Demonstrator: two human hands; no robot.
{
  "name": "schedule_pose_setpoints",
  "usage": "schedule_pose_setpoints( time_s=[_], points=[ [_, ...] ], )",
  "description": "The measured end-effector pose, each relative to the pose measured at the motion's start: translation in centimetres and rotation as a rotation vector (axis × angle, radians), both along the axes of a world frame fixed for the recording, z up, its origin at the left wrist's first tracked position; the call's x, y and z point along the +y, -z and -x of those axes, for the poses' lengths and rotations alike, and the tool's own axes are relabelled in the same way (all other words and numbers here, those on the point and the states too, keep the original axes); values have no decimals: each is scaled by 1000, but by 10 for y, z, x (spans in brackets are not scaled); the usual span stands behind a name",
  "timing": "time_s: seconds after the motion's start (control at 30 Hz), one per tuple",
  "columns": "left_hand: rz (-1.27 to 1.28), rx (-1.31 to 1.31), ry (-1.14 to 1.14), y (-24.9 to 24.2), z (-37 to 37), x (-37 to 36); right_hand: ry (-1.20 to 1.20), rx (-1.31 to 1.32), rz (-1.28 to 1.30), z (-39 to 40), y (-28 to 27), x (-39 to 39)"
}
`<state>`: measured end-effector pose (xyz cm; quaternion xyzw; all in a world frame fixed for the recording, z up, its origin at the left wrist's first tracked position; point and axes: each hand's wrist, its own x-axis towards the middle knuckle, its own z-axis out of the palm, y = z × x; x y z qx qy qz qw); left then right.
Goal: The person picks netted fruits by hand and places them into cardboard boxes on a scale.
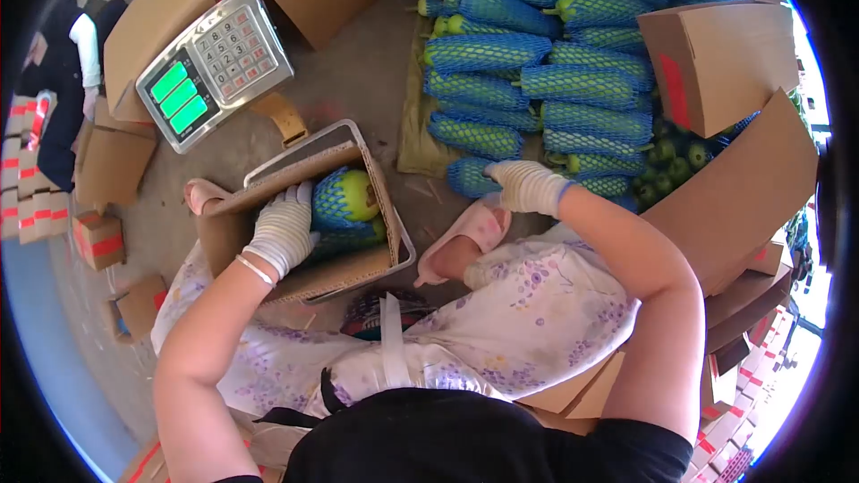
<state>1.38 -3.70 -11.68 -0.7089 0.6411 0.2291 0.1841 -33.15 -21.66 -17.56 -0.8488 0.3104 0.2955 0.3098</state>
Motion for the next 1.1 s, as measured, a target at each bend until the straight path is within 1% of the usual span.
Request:
schedule_pose_setpoints(
  time_s=[0.03, 0.1, 0.13, 0.2, 0.23, 0.27, 0.3, 0.33, 0.37, 0.47, 0.53, 0.57, 0.63, 0.67, 0.7, 0.73, 0.77, 0.8, 0.83, 0.87, 0.93, 0.97, 1.0, 1.03, 1.07, 1.1],
  points=[
    [-37, -18, -18, -4, 3, 3, 1, -2, -5, -4, 16, 4],
    [-62, -28, -30, -18, 15, 9, -239, 140, 240, -16, 39, 8],
    [-107, 1, -48, -27, 22, 11, -242, 136, 238, -16, 62, 11],
    [425, 152, 222, -30, 22, 18, -201, 45, 366, -18, 109, 18],
    [423, 145, 215, -36, 25, 12, -152, 42, 400, -21, 119, 24],
    [339, 163, 265, -46, 32, 3, -160, 35, 395, -22, 130, 28],
    [253, 183, 311, -51, 38, -4, -147, 34, 476, -24, 138, 31],
    [245, 177, 298, -48, 42, -11, -133, 30, 557, -26, 147, 33],
    [223, 165, 308, -44, 44, -18, -140, 21, 551, -31, 150, 33],
    [185, 153, 352, -23, 46, -27, -102, 88, 534, -41, 155, 37],
    [-65, 97, 252, -14, 55, -44, -32, 136, 516, -49, 162, 36],
    [-120, 127, 245, -7, 58, -50, -29, 135, 517, -50, 164, 36],
    [-93, 118, 266, 26, 65, -48, -26, 114, 588, -49, 167, 39],
    [-66, 109, 286, 24, 71, -55, -21, 114, 594, -49, 165, 38],
    [-265, 108, 192, 15, 76, -65, -27, 107, 571, -48, 164, 35],
    [-257, 110, 190, 16, 72, -68, -39, 99, 545, -46, 163, 34],
    [-216, 154, 197, 16, 65, -62, -50, 95, 541, -44, 157, 37],
    [-174, 197, 199, 15, 57, -55, -79, 78, 485, -40, 145, 33],
    [-120, 356, 150, 13, 46, -52, -108, 61, 437, -39, 135, 24],
    [10, 430, 159, 9, 36, -43, -128, 54, 439, -41, 126, 16],
    [221, 630, 54, -8, 14, -23, -55, 75, 343, -39, 105, 16],
    [189, 652, -38, -26, 5, -13, -65, 83, 333, -33, 91, 15],
    [169, 667, -124, -39, -6, -5, -56, -1, 367, -31, 76, 8],
    [258, 659, -143, -41, -16, 9, -48, -85, 399, -29, 58, 4],
    [265, 639, -213, -50, -21, 23, -58, -78, 397, -25, 37, 3],
    [286, 677, -273, -54, -26, 37, 10, -153, 361, -24, 14, 1]
  ],
)
